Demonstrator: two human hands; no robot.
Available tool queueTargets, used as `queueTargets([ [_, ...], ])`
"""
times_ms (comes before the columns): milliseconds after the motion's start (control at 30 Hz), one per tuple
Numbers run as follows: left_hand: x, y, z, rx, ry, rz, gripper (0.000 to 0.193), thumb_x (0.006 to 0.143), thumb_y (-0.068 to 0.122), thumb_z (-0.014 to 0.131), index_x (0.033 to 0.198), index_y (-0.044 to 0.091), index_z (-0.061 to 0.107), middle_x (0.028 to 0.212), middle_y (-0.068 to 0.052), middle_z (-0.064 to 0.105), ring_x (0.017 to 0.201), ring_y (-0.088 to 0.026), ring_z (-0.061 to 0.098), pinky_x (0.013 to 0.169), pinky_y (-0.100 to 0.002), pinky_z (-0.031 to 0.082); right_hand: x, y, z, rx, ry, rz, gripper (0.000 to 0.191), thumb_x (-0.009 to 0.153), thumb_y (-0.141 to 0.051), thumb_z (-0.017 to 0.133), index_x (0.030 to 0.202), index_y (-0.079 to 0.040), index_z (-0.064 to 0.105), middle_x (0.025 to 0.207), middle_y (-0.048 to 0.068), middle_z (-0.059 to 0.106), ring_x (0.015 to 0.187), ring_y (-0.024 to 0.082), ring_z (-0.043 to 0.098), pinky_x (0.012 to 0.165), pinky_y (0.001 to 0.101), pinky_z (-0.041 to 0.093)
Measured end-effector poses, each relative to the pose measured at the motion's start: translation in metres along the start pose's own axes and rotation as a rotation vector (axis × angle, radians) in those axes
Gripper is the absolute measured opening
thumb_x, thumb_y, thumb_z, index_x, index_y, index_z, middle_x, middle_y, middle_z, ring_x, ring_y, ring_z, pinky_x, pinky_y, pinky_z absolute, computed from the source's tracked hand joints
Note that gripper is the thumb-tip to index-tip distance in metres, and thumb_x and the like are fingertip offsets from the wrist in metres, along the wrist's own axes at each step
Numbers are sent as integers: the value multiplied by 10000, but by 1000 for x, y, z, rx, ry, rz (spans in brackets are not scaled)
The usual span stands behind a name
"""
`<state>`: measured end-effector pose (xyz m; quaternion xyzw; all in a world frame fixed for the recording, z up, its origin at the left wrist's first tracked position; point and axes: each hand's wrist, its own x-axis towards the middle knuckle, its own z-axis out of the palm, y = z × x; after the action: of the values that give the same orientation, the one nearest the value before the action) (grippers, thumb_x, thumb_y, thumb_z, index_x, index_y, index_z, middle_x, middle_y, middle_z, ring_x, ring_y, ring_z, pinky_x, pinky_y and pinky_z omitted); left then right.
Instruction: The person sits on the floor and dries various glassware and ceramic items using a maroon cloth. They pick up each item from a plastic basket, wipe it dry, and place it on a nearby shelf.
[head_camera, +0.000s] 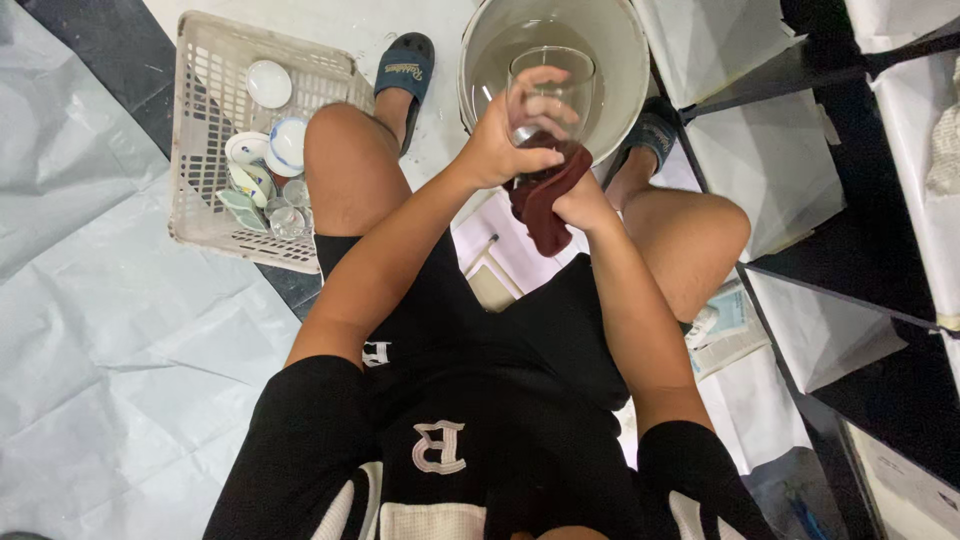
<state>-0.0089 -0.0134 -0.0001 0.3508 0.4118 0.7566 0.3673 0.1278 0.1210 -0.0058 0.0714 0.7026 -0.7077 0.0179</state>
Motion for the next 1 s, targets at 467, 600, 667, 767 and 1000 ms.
queueTargets([
  [467, -9, 26, -7, 199, 187, 126, 907, 818, 115, 962, 1527, 94, 396, 1345, -89, 616, 1184, -204, 664, 1047, -353, 568, -13, 25, 16, -79, 288, -283, 546, 962, -55, 769, 1442, 8, 516, 1404, 119, 624, 1323, 232, 592, 1166, 356, 474],
  [600, -11, 52, -13, 213, 130, 131, 960, 778, 134, 983, 1526, 137, 381, 1334, -66, 633, 1138, -189, 647, 1023, -334, 562, -27, 37, -22, -271, 363, -128, 532, 965, -48, 726, 1442, -29, 491, 1410, 92, 584, 1329, 231, 552, 1157, 371, 466],
  [667, -12, 63, -16, 437, 48, 257, 950, 814, 156, 1003, 1545, 145, 397, 1395, -59, 609, 1225, -207, 644, 1112, -356, 552, -31, 27, -39, -280, 500, -117, 525, 922, -50, 731, 1396, -18, 508, 1365, 111, 594, 1293, 257, 561, 1123, 385, 472],
  [767, -16, 73, -17, 773, 38, 294, 949, 762, 240, 1010, 1514, 160, 437, 1376, -45, 630, 1251, -230, 655, 1097, -364, 552, -30, -17, -43, -33, 677, -407, 514, 858, -53, 738, 1327, 0, 534, 1298, 141, 610, 1239, 296, 576, 1073, 406, 481],
  [1000, -22, 78, -20, 924, 138, 324, 959, 689, 283, 979, 1479, 142, 454, 1382, -84, 633, 1250, -315, 619, 1039, -399, 535, -16, -153, 15, -684, 92, -472, 495, 707, -61, 755, 1164, 40, 595, 1141, 209, 647, 1113, 388, 609, 955, 456, 502],
])
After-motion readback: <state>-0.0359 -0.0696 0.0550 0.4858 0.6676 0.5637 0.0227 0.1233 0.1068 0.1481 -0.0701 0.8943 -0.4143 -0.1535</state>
